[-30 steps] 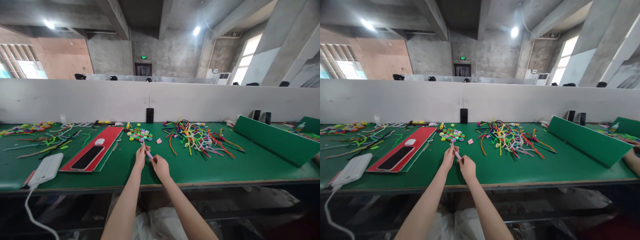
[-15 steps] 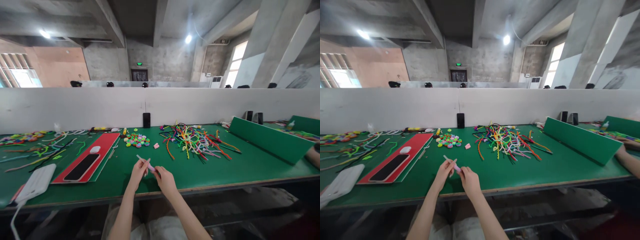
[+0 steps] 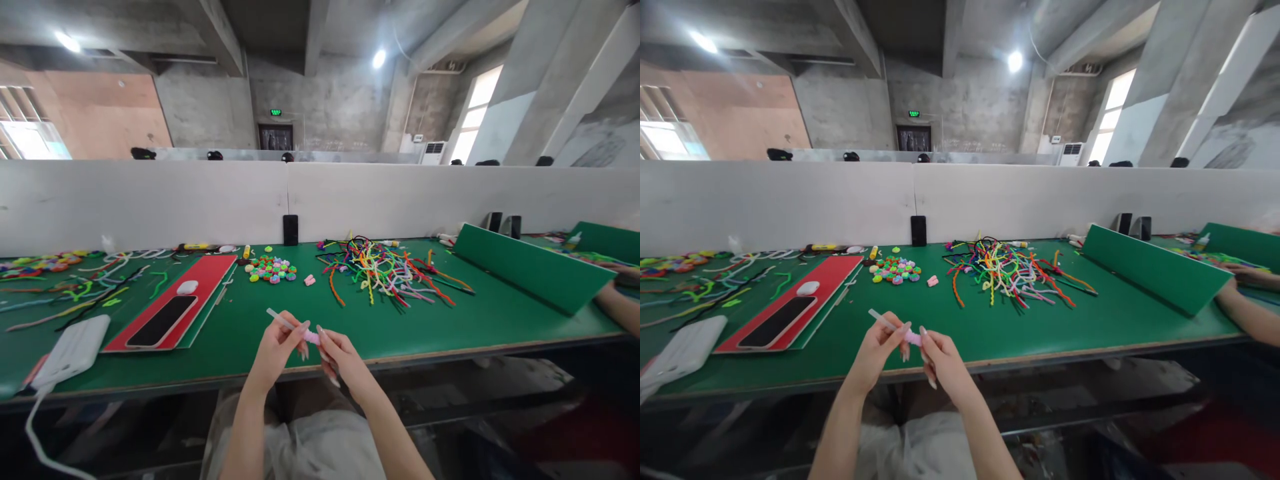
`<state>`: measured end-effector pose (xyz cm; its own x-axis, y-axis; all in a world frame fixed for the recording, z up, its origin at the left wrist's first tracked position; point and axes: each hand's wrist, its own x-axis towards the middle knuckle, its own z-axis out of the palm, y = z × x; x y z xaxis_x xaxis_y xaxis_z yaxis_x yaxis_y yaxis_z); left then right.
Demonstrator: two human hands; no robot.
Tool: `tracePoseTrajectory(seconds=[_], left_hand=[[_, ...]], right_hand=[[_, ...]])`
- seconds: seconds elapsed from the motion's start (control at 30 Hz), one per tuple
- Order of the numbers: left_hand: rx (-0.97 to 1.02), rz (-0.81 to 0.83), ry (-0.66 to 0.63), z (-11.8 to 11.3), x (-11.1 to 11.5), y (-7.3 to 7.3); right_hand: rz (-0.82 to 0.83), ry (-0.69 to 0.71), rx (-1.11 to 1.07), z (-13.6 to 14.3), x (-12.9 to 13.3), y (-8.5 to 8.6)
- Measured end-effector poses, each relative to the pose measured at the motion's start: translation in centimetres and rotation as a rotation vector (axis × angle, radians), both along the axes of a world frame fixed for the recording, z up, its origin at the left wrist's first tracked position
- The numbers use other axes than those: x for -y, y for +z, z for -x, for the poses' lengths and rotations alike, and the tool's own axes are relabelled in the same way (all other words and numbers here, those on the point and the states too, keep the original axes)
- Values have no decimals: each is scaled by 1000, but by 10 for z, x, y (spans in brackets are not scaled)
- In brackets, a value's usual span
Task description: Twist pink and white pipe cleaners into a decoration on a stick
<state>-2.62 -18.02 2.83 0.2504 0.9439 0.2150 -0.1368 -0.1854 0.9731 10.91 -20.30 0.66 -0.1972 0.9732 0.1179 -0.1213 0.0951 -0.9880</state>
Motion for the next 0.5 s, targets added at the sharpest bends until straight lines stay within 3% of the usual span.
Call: tracePoseTrajectory(seconds=[0.1,0.3,0.4,0.5], left_hand=[[38,-8,53,-2,2,0],[-51,-53,174,-8,5,2],[-77,-67,165,-8,8,4],[-36,-33,98,-6,11,3]], right_hand=[[-37,-24,23,0,4,8],[-413,-309,474,-6,16,24],[-554,-358,617,-9,20,26],[-569,-322,660,-11,22,27]])
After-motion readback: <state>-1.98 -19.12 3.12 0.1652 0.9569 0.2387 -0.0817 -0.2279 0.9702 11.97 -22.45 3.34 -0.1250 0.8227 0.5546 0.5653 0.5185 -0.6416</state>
